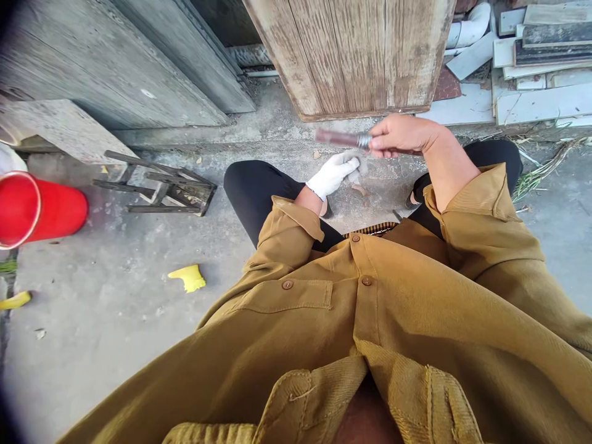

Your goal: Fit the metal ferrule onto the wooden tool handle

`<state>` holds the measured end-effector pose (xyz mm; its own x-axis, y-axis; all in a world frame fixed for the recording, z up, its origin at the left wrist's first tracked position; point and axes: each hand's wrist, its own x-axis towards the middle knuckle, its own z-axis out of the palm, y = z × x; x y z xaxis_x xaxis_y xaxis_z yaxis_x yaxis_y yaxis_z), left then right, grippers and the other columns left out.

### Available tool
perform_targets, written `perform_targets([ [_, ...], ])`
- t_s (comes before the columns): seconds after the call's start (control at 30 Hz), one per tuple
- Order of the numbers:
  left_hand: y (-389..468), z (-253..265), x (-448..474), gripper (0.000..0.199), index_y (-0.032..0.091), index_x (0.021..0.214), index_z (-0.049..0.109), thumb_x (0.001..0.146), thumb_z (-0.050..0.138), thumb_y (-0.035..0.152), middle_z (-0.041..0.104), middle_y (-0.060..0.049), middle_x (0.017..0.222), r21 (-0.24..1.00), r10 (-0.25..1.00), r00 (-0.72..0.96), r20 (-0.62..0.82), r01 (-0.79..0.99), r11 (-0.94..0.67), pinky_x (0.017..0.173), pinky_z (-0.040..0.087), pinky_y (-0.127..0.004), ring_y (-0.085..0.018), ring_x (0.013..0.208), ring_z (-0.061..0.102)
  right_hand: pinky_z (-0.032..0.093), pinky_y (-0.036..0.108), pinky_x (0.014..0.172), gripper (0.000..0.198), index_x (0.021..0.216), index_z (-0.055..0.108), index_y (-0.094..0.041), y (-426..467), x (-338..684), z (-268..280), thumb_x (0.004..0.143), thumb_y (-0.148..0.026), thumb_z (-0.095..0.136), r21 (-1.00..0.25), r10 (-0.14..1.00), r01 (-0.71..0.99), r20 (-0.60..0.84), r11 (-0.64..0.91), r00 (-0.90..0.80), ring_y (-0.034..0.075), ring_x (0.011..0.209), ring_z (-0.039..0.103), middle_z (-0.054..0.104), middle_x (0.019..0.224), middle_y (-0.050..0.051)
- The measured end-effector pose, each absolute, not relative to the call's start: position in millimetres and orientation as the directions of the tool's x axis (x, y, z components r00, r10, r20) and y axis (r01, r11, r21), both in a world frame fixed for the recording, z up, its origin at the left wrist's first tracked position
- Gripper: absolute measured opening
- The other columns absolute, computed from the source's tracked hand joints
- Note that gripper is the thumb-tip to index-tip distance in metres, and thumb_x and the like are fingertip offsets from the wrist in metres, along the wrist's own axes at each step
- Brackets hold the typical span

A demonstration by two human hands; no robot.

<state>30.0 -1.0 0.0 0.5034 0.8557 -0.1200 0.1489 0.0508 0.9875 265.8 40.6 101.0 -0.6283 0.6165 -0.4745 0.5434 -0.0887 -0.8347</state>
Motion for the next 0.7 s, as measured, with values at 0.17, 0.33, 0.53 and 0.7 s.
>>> perform_targets([
  [0.17,-5.5,1.8,36.8,0.027,0.026,0.082,0.071,0.092,0.080,0.049,0.071,-0.007,0.071,0.990,0.815,0.562,-0.140,0.105,0.097,0.056,0.051,-0.035,-0.017,0.057,0.060,0.039,0.026,0.066,0.025,0.094,0.059,-0.019,44.5,267.6,104.9,0.111,-0.036,0.062,-0.951,0.927,0.197,-0.285,-0.240,-0.243,0.012,0.070,0.046,0.060,0.081,0.002],
  [0.33,-7.4,8.8,30.8,0.031,0.023,0.074,0.069,0.087,0.084,0.047,0.070,-0.006,0.069,0.983,0.755,0.631,-0.180,0.141,0.117,0.050,0.045,-0.032,-0.014,0.050,0.053,0.042,0.030,0.073,0.028,0.085,0.061,-0.015,58.1,266.1,91.8,0.111,-0.027,0.057,-0.691,0.938,0.678,-0.347,-0.251,-0.006,0.013,0.072,0.051,0.064,0.082,0.008],
  [0.53,3.1,13.5,13.3,0.037,0.017,0.077,0.066,0.091,0.080,0.049,0.065,-0.001,0.066,0.985,0.827,0.539,-0.161,0.141,0.100,0.051,0.042,-0.024,-0.007,0.049,0.046,0.042,0.034,0.079,0.027,0.086,0.071,-0.011,58.2,259.1,72.2,0.105,-0.029,0.070,-0.185,0.724,0.970,-0.646,0.158,-0.241,0.018,0.082,0.057,0.071,0.087,0.013],
  [0.7,11.6,2.3,12.4,0.031,0.017,0.078,0.062,0.096,0.074,0.039,0.061,0.000,0.067,0.980,0.920,0.370,-0.132,0.186,0.065,0.055,0.041,-0.022,-0.009,0.056,0.049,0.043,0.028,0.065,0.037,0.077,0.069,-0.017,43.3,236.9,55.2,0.100,-0.045,0.074,-0.481,0.147,0.821,-0.829,0.309,-0.540,0.012,0.061,0.052,0.063,0.069,0.000],
])
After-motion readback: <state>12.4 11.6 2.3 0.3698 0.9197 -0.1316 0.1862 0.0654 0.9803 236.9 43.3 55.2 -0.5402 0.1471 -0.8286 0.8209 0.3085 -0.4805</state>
